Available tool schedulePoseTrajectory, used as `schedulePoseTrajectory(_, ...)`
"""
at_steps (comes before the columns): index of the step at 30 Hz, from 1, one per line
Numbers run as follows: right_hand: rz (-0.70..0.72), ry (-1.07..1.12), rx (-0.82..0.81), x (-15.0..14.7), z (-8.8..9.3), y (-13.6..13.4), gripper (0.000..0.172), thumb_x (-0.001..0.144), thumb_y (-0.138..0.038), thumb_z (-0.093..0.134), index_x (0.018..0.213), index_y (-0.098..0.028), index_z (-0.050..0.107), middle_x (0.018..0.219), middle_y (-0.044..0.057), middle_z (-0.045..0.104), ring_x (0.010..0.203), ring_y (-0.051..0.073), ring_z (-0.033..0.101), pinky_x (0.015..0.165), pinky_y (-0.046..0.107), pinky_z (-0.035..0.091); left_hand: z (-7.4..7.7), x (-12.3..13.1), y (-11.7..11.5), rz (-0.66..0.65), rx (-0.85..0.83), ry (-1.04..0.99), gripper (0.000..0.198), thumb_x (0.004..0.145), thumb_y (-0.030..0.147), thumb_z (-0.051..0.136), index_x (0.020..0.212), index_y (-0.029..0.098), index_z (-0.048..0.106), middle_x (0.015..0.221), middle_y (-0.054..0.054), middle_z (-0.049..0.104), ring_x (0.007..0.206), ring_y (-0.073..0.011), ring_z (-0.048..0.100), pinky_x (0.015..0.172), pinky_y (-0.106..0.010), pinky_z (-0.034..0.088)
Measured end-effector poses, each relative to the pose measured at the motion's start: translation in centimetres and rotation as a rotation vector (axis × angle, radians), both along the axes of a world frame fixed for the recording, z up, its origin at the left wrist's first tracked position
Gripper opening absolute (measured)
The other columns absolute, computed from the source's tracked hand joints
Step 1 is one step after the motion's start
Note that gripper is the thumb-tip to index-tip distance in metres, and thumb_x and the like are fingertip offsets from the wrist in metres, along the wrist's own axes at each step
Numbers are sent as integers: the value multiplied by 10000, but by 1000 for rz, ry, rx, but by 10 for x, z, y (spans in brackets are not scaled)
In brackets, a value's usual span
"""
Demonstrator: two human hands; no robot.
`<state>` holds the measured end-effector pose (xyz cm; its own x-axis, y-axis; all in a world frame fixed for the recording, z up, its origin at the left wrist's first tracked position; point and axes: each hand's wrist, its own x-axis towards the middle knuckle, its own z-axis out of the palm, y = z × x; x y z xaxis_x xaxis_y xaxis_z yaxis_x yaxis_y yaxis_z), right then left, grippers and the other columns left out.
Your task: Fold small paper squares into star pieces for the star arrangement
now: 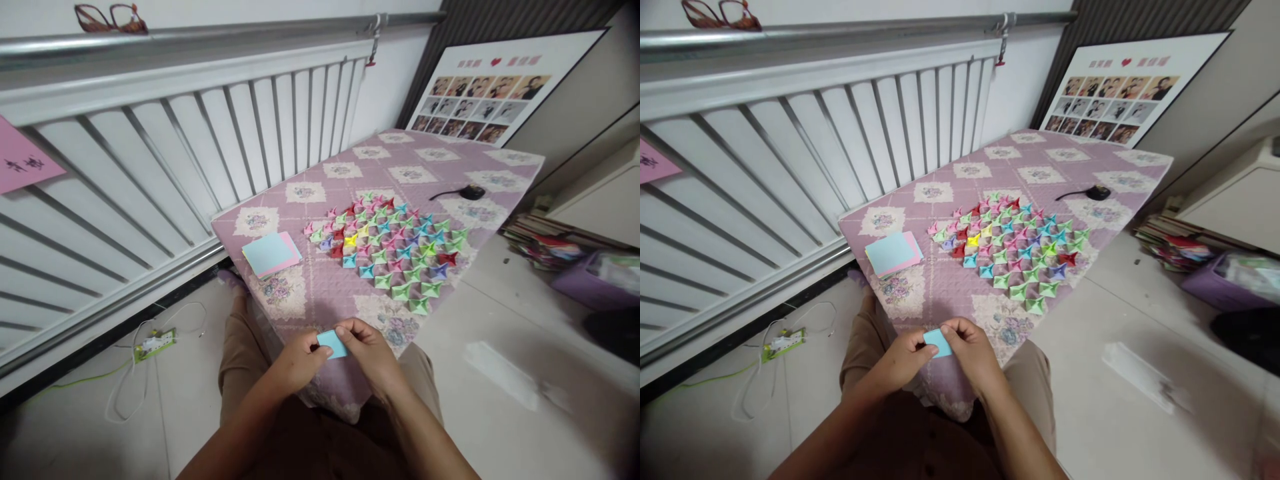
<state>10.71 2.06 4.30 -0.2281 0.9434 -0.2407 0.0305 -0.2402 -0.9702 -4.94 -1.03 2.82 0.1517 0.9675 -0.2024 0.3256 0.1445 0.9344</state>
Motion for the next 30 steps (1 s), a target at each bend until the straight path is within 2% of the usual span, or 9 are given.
schedulePoseTrajectory(6,-81,-74,89,-1,-5,1,364,721,-538,619,638,-191,542,591,-37,469,568,108,393,544,233,347,-1,3,1,-17,11,69,130,774,221,535,668,147,551,685,15,526,644,-114,445,627,-229,347)
schedulePoseTrajectory(9,-93,-100,100,0,-8,4,355,728,-533,614,652,-193,547,595,-35,475,565,110,399,536,233,351,-4,4,1,49,-18,15,135,768,235,547,663,150,543,658,24,502,635,-111,439,605,-226,339)
schedulePoseTrajectory(11,-73,-116,95,2,-10,5,342,743,-522,607,665,-193,554,600,-33,486,563,110,407,535,234,358,-5,4,1,116,-30,-58,90,761,237,556,740,152,575,689,21,526,661,-116,466,626,-227,360)
schedulePoseTrajectory(14,-32,-139,98,3,-9,4,336,765,-515,588,674,-193,554,608,-29,497,567,114,418,539,236,366,-3,4,3,218,-35,-137,123,767,248,556,830,156,610,757,6,580,716,-128,512,685,-240,396)
schedulePoseTrajectory(20,-16,-155,141,-1,-7,-1,298,805,-470,560,707,-189,553,631,-27,480,588,114,412,543,227,356,1,4,5,278,17,-59,122,776,246,535,697,165,579,661,23,549,659,-120,485,628,-233,377)
schedulePoseTrajectory(24,-23,-150,158,0,-10,0,290,815,-457,548,709,-187,552,626,-26,477,584,113,409,538,225,353,5,2,6,233,17,-46,130,790,252,517,707,172,576,653,30,535,647,-114,476,623,-230,377)
schedulePoseTrajectory(30,2,-206,164,0,-8,-1,281,810,-448,543,709,-187,572,628,-18,511,586,121,440,538,227,368,11,4,10,159,-10,-61,119,764,252,557,805,172,635,753,9,610,701,-123,529,654,-230,402)
